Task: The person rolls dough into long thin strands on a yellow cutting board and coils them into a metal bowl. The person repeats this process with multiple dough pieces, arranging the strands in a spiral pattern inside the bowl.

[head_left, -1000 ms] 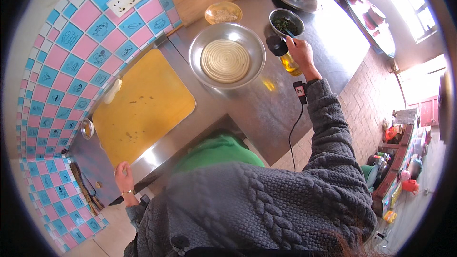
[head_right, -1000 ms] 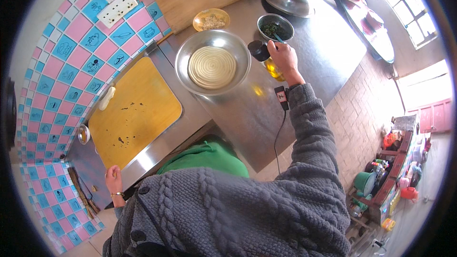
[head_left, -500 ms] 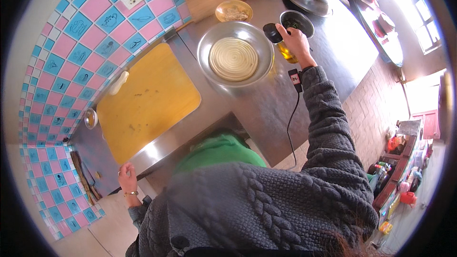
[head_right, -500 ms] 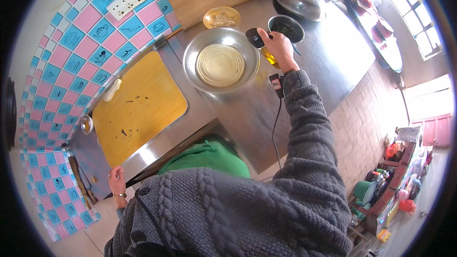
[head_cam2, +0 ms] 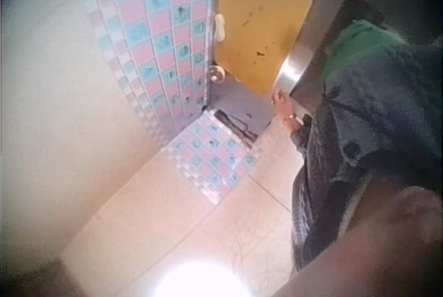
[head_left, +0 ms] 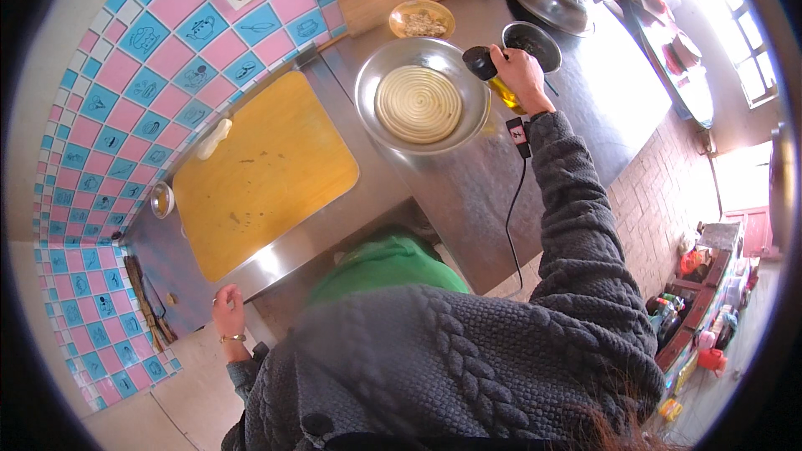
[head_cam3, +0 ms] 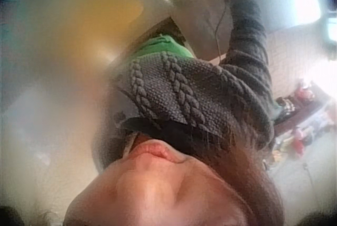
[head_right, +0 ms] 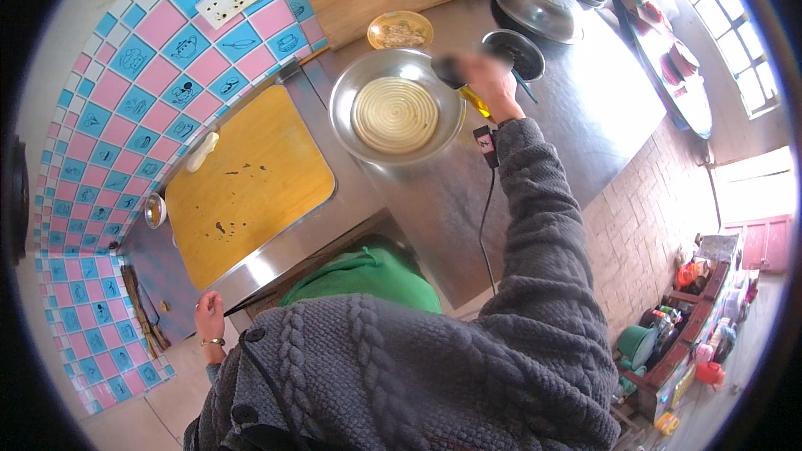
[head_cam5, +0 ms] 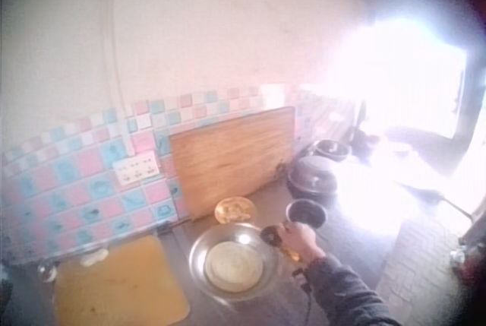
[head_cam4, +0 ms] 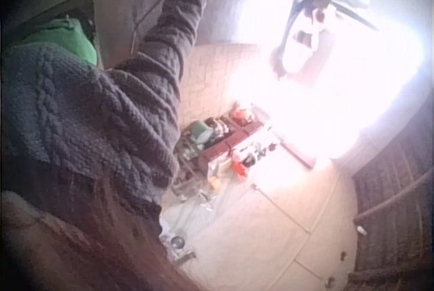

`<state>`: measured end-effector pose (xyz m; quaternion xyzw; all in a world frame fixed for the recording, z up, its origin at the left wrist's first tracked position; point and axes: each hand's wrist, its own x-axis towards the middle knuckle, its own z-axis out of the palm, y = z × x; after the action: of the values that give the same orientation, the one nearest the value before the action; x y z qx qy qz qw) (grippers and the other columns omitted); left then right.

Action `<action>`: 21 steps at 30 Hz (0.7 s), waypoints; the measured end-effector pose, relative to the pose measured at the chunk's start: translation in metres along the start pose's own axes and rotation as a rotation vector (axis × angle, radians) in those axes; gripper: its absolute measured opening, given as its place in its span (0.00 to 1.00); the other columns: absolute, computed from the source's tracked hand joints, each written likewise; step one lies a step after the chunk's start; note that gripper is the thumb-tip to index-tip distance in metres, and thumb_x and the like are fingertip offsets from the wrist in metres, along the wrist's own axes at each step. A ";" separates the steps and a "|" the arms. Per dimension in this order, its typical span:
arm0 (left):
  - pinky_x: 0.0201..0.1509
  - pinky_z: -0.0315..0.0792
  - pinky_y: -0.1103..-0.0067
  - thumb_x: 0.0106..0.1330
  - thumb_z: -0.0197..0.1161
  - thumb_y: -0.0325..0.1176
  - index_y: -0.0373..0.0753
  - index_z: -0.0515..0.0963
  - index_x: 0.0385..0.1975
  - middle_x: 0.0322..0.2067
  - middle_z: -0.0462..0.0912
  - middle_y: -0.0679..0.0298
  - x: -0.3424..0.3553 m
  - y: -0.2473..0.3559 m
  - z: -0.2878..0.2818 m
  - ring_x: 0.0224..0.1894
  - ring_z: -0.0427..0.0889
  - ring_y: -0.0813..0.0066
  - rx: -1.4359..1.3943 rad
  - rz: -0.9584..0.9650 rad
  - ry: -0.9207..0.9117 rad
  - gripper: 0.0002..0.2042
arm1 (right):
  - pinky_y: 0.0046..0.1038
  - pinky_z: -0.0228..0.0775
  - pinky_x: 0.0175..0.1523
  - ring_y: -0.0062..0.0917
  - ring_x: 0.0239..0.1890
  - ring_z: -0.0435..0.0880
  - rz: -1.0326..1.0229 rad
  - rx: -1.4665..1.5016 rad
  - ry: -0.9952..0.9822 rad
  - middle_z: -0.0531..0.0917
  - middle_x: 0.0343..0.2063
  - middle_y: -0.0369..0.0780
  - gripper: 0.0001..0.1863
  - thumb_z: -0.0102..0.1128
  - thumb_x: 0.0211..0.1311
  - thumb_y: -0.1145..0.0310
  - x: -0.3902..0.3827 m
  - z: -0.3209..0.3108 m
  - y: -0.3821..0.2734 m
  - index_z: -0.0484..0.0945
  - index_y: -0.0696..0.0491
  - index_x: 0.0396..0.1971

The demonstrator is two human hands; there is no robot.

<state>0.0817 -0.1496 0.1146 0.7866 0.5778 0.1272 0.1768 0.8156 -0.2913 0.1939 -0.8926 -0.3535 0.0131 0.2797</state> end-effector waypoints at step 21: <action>0.50 0.79 0.72 0.68 0.64 0.36 0.38 0.82 0.45 0.41 0.87 0.58 0.021 0.019 0.011 0.42 0.87 0.66 -0.082 0.022 -0.118 0.11 | 0.42 0.75 0.37 0.48 0.28 0.85 -0.308 0.199 0.020 0.82 0.22 0.54 0.30 0.55 0.70 0.42 -0.020 0.009 0.001 0.85 0.58 0.29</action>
<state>0.1091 -0.1360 0.1123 0.7911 0.5519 0.1061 0.2413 0.7990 -0.3004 0.1825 -0.7960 -0.4800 -0.0038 0.3687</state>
